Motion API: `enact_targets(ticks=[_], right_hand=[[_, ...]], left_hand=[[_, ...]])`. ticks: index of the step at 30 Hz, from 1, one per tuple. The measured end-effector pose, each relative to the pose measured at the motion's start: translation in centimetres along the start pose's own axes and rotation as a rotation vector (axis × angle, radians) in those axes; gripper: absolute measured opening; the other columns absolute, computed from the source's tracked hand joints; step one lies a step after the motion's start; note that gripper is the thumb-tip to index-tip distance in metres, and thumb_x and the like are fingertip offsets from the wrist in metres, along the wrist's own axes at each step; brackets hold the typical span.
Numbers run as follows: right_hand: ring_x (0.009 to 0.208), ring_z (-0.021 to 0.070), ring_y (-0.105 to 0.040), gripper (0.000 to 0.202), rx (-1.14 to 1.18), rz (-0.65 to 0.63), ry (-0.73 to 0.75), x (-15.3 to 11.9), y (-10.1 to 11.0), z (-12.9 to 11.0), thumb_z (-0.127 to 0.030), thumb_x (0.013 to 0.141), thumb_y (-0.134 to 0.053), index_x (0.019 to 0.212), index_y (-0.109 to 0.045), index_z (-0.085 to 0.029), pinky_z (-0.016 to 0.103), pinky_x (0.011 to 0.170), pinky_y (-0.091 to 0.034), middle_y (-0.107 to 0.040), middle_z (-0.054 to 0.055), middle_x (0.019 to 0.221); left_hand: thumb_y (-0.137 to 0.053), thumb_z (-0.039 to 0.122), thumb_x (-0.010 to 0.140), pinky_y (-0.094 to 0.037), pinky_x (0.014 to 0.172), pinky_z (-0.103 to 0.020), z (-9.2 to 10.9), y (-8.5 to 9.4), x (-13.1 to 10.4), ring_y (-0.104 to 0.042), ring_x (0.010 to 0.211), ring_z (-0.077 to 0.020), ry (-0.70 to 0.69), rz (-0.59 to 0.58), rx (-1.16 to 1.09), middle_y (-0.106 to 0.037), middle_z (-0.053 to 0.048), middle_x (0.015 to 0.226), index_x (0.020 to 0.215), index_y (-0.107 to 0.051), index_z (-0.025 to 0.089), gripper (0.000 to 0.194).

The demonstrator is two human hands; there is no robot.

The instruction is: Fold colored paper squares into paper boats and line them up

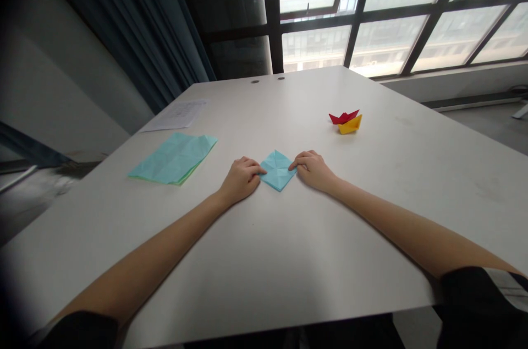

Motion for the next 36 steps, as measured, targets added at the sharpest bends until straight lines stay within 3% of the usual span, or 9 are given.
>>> enact_targets(ticks=[5,9,14,17,32,36], right_hand=[[0.086,0.0215,-0.054,0.018,-0.105,0.036,0.074,-0.2,0.3,-1.2,-0.032,0.077,-0.057,0.079,-0.07,-0.02,0.036,0.082,-0.04,-0.066,0.007,0.082],[0.089,0.0215,-0.053,0.02,-0.216,0.017,0.108,-0.4,0.3,-1.9,-0.036,0.079,-0.056,0.082,-0.068,-0.021,0.037,0.084,-0.035,-0.066,0.006,0.083],[0.086,0.0211,-0.054,0.023,-0.336,0.04,0.113,-0.6,0.5,-2.3,-0.039,0.081,-0.053,0.08,-0.067,-0.021,0.037,0.084,-0.033,-0.067,0.006,0.081],[0.085,0.0205,-0.054,0.023,-0.337,0.042,0.087,-0.5,0.5,-2.3,-0.039,0.081,-0.054,0.08,-0.067,-0.02,0.035,0.082,-0.034,-0.067,0.006,0.081],[0.091,0.0226,-0.053,0.022,-0.321,0.035,0.071,-0.3,0.4,-2.4,-0.038,0.081,-0.055,0.082,-0.066,-0.019,0.036,0.082,-0.035,-0.068,0.006,0.085],[0.092,0.0225,-0.052,0.025,-0.312,0.013,0.093,-0.3,0.3,-2.4,-0.038,0.082,-0.053,0.093,-0.066,-0.02,0.036,0.083,-0.035,-0.067,0.006,0.088]], left_hand=[[-0.052,0.034,0.08,-0.038,0.077,-0.037,0.3,0.3,0.0,-0.055,0.085,-0.021,0.017,0.006,0.081,-0.066,-0.005,0.084,0.081,-0.068,0.019,0.022],[-0.053,0.038,0.08,-0.038,0.078,-0.037,0.1,0.3,0.1,-0.055,0.086,-0.0216,0.07,-0.002,0.115,-0.065,-0.006,0.087,0.084,-0.066,0.018,0.025],[-0.053,0.044,0.079,-0.039,0.081,-0.04,-0.8,0.1,0.1,-0.052,0.097,-0.0249,0.17,0.012,0.144,-0.06,-0.009,0.104,0.107,-0.06,0.018,0.039],[-0.052,0.046,0.078,-0.039,0.082,-0.041,-1.2,-0.1,0.1,-0.051,0.099,-0.0258,0.198,-0.006,0.137,-0.058,-0.009,0.108,0.111,-0.058,0.019,0.043],[-0.063,0.028,0.072,-0.037,0.088,-0.037,-1.0,1.0,0.2,-0.051,0.098,-0.0213,0.139,0.103,-0.04,-0.062,-0.004,0.1,0.096,-0.055,0.019,0.026],[-0.062,0.026,0.072,-0.038,0.087,-0.036,-0.9,1.0,0.1,-0.052,0.096,-0.0203,0.121,0.11,-0.063,-0.063,-0.003,0.097,0.095,-0.055,0.019,0.024]])
Point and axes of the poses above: each hand's wrist, its own x-axis towards the middle knuckle, its own y-axis out of the back of the hand, z = x × y, the point moved 6 cm from there along x, towards the middle knuckle
